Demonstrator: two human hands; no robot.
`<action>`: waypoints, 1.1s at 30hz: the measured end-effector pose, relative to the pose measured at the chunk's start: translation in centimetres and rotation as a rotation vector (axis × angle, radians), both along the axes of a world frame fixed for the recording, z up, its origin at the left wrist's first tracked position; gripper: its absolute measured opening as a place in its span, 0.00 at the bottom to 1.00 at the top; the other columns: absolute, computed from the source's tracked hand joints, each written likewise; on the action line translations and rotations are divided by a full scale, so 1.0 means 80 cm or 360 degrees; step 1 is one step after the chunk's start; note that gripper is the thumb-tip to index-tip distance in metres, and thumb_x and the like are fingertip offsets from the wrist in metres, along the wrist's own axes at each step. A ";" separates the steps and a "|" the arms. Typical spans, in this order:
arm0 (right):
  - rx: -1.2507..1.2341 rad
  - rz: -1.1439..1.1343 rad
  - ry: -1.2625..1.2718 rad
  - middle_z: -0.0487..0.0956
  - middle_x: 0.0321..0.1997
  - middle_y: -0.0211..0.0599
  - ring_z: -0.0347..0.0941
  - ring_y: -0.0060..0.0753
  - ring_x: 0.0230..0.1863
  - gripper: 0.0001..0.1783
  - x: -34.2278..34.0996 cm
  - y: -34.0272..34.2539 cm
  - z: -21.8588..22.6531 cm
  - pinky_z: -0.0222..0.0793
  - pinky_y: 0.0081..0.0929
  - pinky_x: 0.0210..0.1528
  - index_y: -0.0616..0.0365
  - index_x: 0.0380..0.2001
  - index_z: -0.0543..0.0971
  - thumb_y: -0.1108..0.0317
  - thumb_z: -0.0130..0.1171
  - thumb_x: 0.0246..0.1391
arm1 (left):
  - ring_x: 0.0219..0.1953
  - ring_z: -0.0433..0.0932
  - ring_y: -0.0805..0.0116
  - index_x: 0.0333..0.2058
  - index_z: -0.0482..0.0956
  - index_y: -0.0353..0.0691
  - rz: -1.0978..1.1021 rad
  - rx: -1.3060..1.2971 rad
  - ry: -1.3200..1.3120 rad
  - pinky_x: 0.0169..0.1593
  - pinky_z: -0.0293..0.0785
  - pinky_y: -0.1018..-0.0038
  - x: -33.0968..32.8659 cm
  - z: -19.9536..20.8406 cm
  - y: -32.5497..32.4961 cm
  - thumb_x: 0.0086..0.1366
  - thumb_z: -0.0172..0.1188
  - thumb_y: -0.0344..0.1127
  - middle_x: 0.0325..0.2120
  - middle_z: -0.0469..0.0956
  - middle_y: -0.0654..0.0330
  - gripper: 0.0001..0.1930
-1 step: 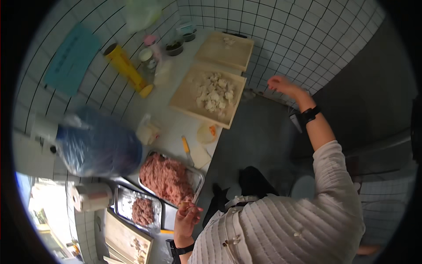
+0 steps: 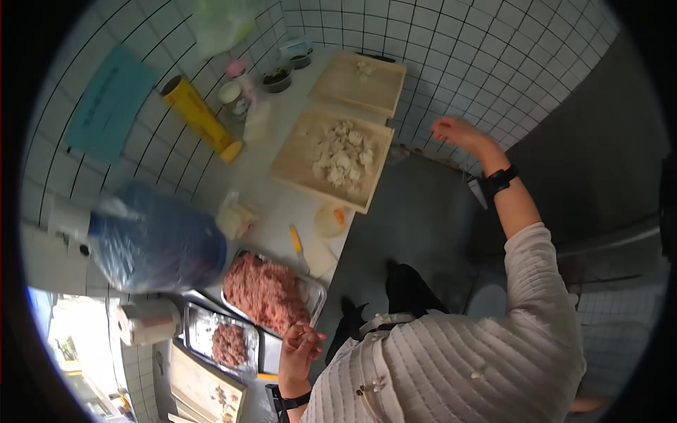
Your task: Filling dumpling wrappers with ground meat and folding them.
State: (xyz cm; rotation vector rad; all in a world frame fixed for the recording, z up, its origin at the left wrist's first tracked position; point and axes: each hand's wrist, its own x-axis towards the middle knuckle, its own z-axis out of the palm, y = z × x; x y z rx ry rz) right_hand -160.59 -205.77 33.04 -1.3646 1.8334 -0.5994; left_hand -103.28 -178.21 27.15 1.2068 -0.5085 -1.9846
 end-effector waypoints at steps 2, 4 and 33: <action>0.0003 0.0002 0.0036 0.80 0.40 0.31 0.74 0.24 0.42 0.18 -0.040 -0.065 0.021 0.70 0.25 0.44 0.60 0.45 0.77 0.57 0.53 0.61 | 0.25 0.75 0.75 0.40 0.73 0.41 0.0024 -0.0030 -0.0034 0.27 0.69 0.81 -0.040 0.005 -0.045 0.66 0.57 0.28 0.34 0.81 0.52 0.05; -0.0003 0.0031 0.0101 0.80 0.39 0.31 0.74 0.25 0.42 0.17 -0.091 -0.140 0.022 0.70 0.25 0.43 0.60 0.44 0.78 0.58 0.53 0.60 | 0.25 0.76 0.74 0.40 0.73 0.41 0.0084 -0.0005 -0.0104 0.28 0.71 0.81 -0.084 0.005 -0.084 0.66 0.57 0.28 0.34 0.81 0.50 0.05; -0.0622 0.0897 0.1165 0.79 0.37 0.48 0.77 0.48 0.40 0.16 -0.309 -0.673 -0.236 0.70 0.38 0.41 0.62 0.43 0.75 0.61 0.55 0.56 | 0.34 0.73 0.71 0.37 0.74 0.44 0.1971 0.0143 0.0270 0.33 0.71 0.78 -0.422 0.018 -0.211 0.66 0.57 0.28 0.32 0.74 0.64 0.03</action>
